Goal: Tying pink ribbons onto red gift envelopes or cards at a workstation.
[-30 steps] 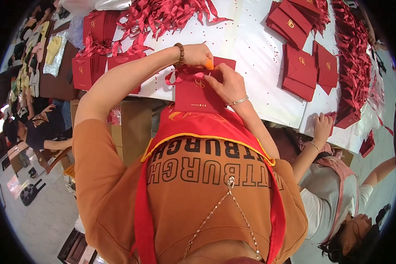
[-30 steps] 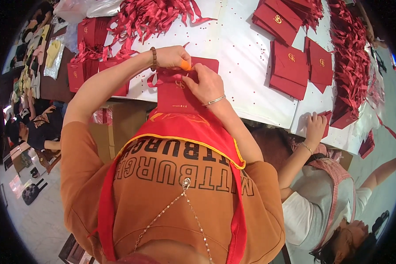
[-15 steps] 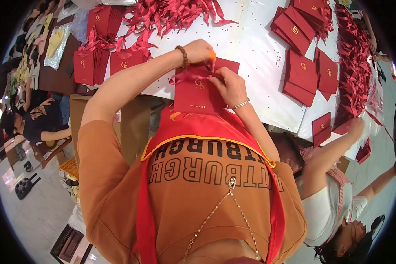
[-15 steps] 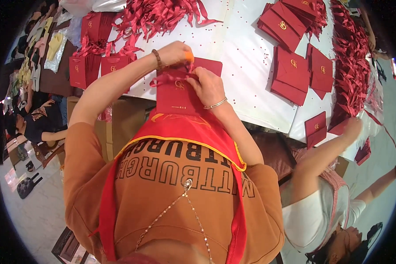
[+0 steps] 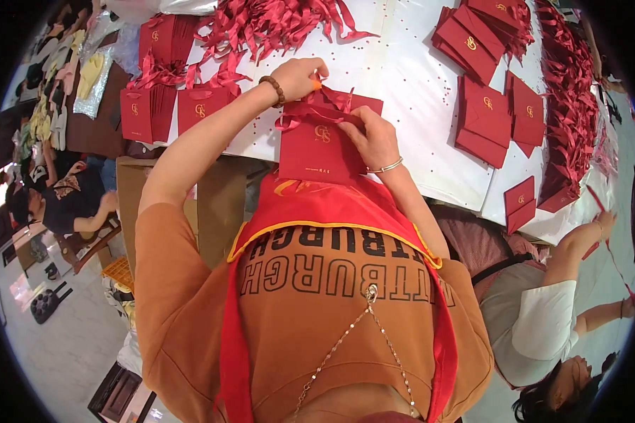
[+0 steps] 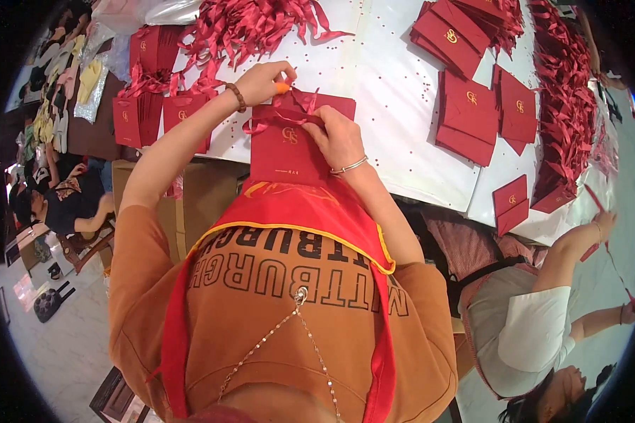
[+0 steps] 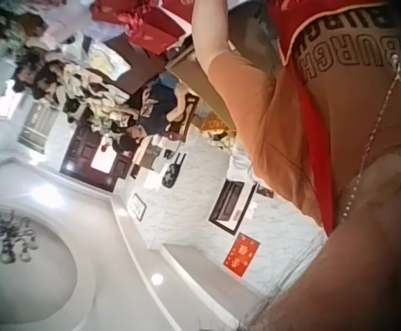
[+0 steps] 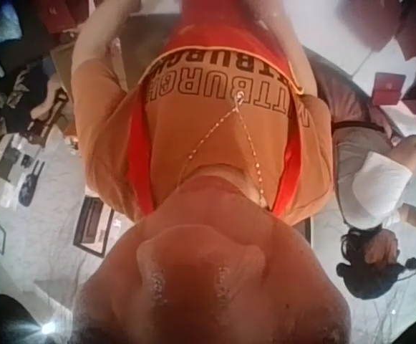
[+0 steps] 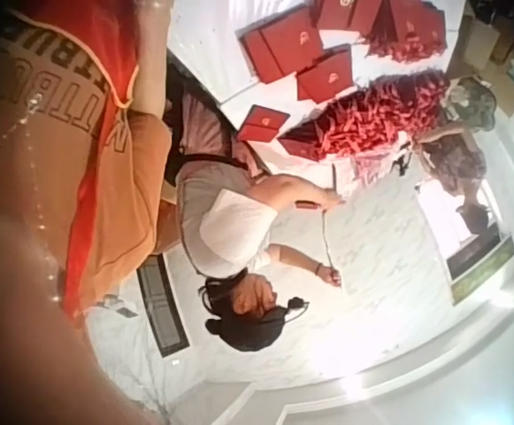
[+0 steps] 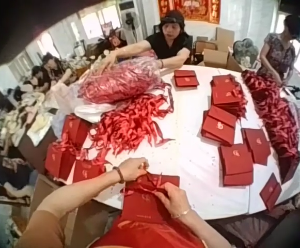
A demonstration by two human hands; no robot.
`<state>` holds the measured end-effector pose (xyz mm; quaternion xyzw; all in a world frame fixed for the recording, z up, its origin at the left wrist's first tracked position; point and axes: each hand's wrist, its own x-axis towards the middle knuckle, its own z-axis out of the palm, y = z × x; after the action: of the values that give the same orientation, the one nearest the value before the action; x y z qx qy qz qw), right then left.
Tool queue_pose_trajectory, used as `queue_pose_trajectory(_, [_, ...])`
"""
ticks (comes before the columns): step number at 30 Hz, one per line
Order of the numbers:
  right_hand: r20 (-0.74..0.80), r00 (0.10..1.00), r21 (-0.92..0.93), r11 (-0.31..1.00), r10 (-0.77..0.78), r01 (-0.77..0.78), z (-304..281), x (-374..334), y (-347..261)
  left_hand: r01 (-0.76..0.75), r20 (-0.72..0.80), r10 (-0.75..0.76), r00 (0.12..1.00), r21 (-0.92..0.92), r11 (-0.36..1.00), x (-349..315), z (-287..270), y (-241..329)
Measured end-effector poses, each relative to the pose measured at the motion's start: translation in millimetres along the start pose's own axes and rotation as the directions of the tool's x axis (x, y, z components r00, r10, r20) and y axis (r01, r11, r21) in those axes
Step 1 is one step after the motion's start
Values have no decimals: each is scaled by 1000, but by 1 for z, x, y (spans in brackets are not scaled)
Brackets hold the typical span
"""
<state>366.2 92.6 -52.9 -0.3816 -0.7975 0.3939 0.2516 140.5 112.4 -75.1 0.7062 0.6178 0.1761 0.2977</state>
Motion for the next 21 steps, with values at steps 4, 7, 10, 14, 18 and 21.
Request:
queue_pose_trajectory(4, [9, 1000, 20, 1000, -2, 1, 1, 2, 6, 265, 316, -76, 946, -619, 740, 3, -23, 34])
queue_pose_trajectory(7, [58, 998, 66, 997, 23, -26, -1, 4, 3, 452, 436, -201, 877, -610, 651, 5, -19, 43])
queue_pose_trajectory(10, [29, 989, -55, 987, -147, 148, 2, 5, 5, 482, 463, -271, 844, -434, 761, 13, -9, 51])
queue_pose_trajectory(14, [-55, 966, -111, 963, -252, 245, 1, 6, 2, 436, 482, -212, 850, -416, 798, 12, -3, 47])
queue_pose_trajectory(18, [-149, 989, 183, 982, -10, 37, 13, -2, 10, 418, 458, -182, 870, -489, 766, 9, -6, 46])
queue_pose_trajectory(21, [-194, 981, 203, 979, 16, 24, 17, -2, 7, 369, 360, -203, 911, -487, 792, 7, -6, 55])
